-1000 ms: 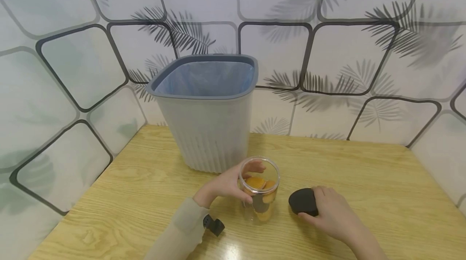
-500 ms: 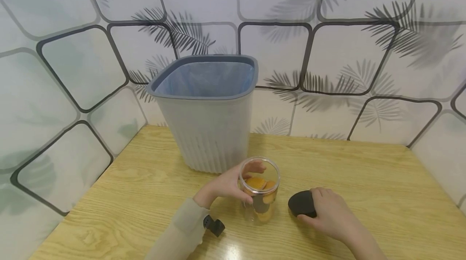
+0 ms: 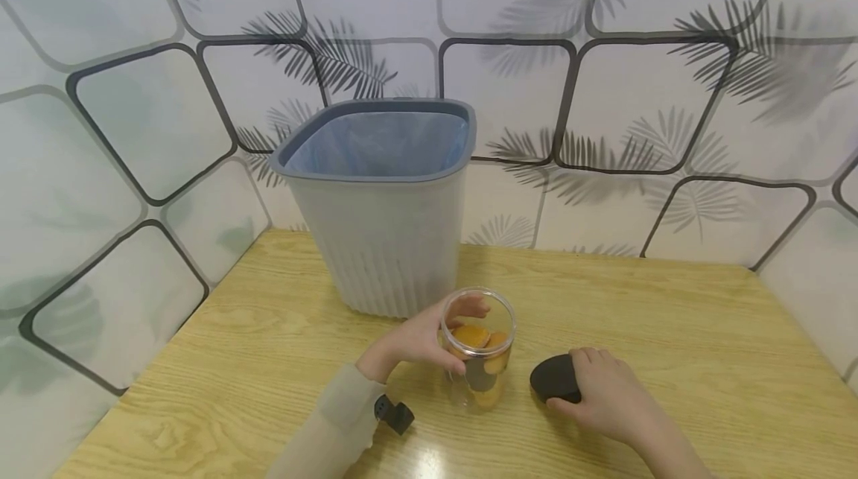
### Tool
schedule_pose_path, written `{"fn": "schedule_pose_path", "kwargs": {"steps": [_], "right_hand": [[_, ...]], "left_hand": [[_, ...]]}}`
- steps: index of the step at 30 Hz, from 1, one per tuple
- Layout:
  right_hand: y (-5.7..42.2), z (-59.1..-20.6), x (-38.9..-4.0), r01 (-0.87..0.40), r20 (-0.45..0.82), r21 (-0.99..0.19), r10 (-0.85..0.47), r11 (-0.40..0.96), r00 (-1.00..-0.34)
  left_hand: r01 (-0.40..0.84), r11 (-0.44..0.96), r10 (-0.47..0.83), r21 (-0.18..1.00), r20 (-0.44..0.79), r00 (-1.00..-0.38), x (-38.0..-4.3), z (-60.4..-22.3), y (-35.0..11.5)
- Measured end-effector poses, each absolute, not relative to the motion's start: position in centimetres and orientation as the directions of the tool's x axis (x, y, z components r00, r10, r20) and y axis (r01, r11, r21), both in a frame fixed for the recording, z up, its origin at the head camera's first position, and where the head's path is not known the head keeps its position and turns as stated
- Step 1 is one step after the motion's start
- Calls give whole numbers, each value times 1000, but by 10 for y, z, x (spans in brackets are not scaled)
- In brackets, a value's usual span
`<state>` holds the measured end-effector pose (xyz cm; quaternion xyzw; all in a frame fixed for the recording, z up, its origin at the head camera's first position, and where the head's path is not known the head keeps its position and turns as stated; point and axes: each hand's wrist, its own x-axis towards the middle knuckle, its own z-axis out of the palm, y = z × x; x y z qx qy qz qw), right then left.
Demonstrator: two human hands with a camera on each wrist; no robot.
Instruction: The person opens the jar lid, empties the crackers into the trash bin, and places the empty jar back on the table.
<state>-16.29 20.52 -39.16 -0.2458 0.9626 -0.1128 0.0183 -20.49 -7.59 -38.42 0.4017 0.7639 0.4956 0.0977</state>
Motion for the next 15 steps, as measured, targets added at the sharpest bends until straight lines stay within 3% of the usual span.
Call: {"fn": "schedule_pose_path", "kwargs": {"steps": [15], "right_hand": [[206, -391, -163, -464, -29, -212, -480, 860, -877]], "left_hand": [[510, 190, 712, 839, 240, -660, -197, -373, -76]]}}
